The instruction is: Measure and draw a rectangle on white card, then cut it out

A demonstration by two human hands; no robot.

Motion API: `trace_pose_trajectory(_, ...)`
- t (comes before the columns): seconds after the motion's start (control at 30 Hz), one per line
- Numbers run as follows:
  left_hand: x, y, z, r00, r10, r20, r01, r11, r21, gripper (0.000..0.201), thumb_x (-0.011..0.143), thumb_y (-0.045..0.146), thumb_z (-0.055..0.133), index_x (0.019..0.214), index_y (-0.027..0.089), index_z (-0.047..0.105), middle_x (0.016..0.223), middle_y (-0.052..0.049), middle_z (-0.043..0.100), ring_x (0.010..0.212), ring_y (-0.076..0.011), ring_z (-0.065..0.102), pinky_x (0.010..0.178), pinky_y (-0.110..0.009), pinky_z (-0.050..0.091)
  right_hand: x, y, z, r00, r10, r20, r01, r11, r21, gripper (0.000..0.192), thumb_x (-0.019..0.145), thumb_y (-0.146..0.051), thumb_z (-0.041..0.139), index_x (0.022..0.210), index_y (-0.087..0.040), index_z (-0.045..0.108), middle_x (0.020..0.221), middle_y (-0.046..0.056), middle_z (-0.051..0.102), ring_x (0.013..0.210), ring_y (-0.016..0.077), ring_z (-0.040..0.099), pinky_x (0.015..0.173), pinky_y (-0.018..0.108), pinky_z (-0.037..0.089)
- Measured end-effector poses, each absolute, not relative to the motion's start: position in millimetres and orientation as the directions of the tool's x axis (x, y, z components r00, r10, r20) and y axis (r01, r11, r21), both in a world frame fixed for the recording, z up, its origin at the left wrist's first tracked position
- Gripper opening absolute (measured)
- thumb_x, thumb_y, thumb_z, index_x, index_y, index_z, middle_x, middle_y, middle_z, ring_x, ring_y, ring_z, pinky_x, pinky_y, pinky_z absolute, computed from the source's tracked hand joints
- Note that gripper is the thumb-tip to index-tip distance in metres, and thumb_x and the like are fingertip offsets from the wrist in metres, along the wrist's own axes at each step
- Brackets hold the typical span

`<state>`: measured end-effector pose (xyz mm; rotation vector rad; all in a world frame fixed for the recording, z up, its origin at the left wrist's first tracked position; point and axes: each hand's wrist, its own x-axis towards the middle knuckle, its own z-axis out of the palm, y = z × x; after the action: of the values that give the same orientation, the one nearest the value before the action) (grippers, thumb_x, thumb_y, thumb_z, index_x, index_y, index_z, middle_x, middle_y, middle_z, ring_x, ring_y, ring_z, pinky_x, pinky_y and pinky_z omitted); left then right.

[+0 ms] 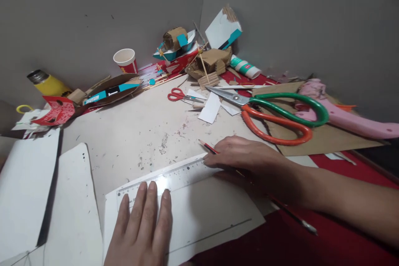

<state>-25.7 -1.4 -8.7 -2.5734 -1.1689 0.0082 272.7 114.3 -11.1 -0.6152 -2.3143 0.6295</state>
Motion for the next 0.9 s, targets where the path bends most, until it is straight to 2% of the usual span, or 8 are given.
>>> trace_pose_trajectory(0.23, -23.0, -1.4, 1.1, 0.677, 0.734, 0.059, 0.709, -0.629, -0.318, 0.090, 0.084, 0.070, 0.047, 0.147, 0.007, 0.036, 0.146, -0.022, 0.048, 0.138, -0.0397, 0.035, 0.117, -0.051, 0.010, 273.3, 111.2, -12.2, -0.676, 0.597, 0.432, 0.253, 0.739, -0.625, 0.033, 0.093, -0.014, 0.058, 0.123, -0.028, 0.058, 0.099, 0.006, 0.068, 0.090, 0.0184, 0.064, 0.076, 0.030, 0.051)
trace_pose_trajectory(0.4, -18.7, -7.4, -6.2, 0.584, 0.807, 0.089, 0.794, -0.545, -0.268, 0.087, 0.083, 0.066, 0.048, 0.149, 0.012, 0.031, 0.150, -0.020, 0.045, 0.143, -0.0397, 0.028, 0.114, -0.056, 0.017, 273.3, 110.3, -10.2, -0.665, 0.616, 0.422, 0.265, 0.723, -0.638, 0.037, 0.093, -0.017, 0.058, 0.126, -0.033, 0.057, 0.099, 0.004, 0.069, 0.091, 0.0209, 0.065, 0.072, 0.032, 0.052)
trace_pose_trajectory(0.6, -22.1, -5.0, -4.8, 0.618, 0.785, 0.035, 0.761, -0.587, -0.277, 0.093, 0.081, 0.068, 0.050, 0.150, 0.010, 0.029, 0.152, -0.021, 0.041, 0.144, -0.0411, 0.023, 0.115, -0.055, 0.012, 270.9, 108.3, -11.4, -0.628, 0.650, 0.428, 0.258, 0.693, -0.673, 0.035, 0.094, -0.018, 0.057, 0.125, -0.034, 0.059, 0.096, 0.004, 0.069, 0.087, 0.0208, 0.066, 0.074, 0.032, 0.052)
trace_pose_trajectory(0.7, -25.1, -2.4, -3.3, 0.620, 0.784, 0.034, 0.762, -0.591, -0.266, 0.095, 0.081, 0.069, 0.050, 0.151, 0.008, 0.027, 0.152, -0.023, 0.040, 0.145, -0.0428, 0.018, 0.115, -0.057, 0.008, 270.5, 108.6, -12.2, -0.625, 0.648, 0.434, 0.251, 0.694, -0.674, 0.030, 0.096, -0.020, 0.055, 0.123, -0.033, 0.059, 0.097, 0.004, 0.069, 0.087, 0.0199, 0.065, 0.073, 0.031, 0.052)
trace_pose_trajectory(0.8, -28.3, -0.9, -5.6, 0.674, 0.738, 0.025, 0.714, -0.642, -0.279, 0.095, 0.083, 0.066, 0.051, 0.152, 0.006, 0.026, 0.151, -0.025, 0.041, 0.146, -0.0426, 0.014, 0.116, -0.056, 0.004, 271.1, 110.2, -10.4, -0.656, 0.611, 0.443, 0.265, 0.736, -0.623, 0.024, 0.097, -0.018, 0.054, 0.119, -0.026, 0.061, 0.095, 0.006, 0.068, 0.087, 0.0180, 0.064, 0.075, 0.029, 0.050)
trace_pose_trajectory(0.9, -30.8, -0.4, -13.4, 0.657, 0.747, 0.104, 0.743, -0.617, -0.262, 0.086, 0.089, 0.060, 0.044, 0.153, 0.007, 0.022, 0.148, -0.024, 0.044, 0.148, -0.0385, 0.013, 0.117, -0.055, 0.006, 271.0, 111.1, -4.3, -0.671, 0.609, 0.423, 0.296, 0.743, -0.601, 0.018, 0.097, -0.017, 0.054, 0.112, -0.019, 0.063, 0.094, 0.008, 0.068, 0.088, 0.0168, 0.062, 0.079, 0.028, 0.048)
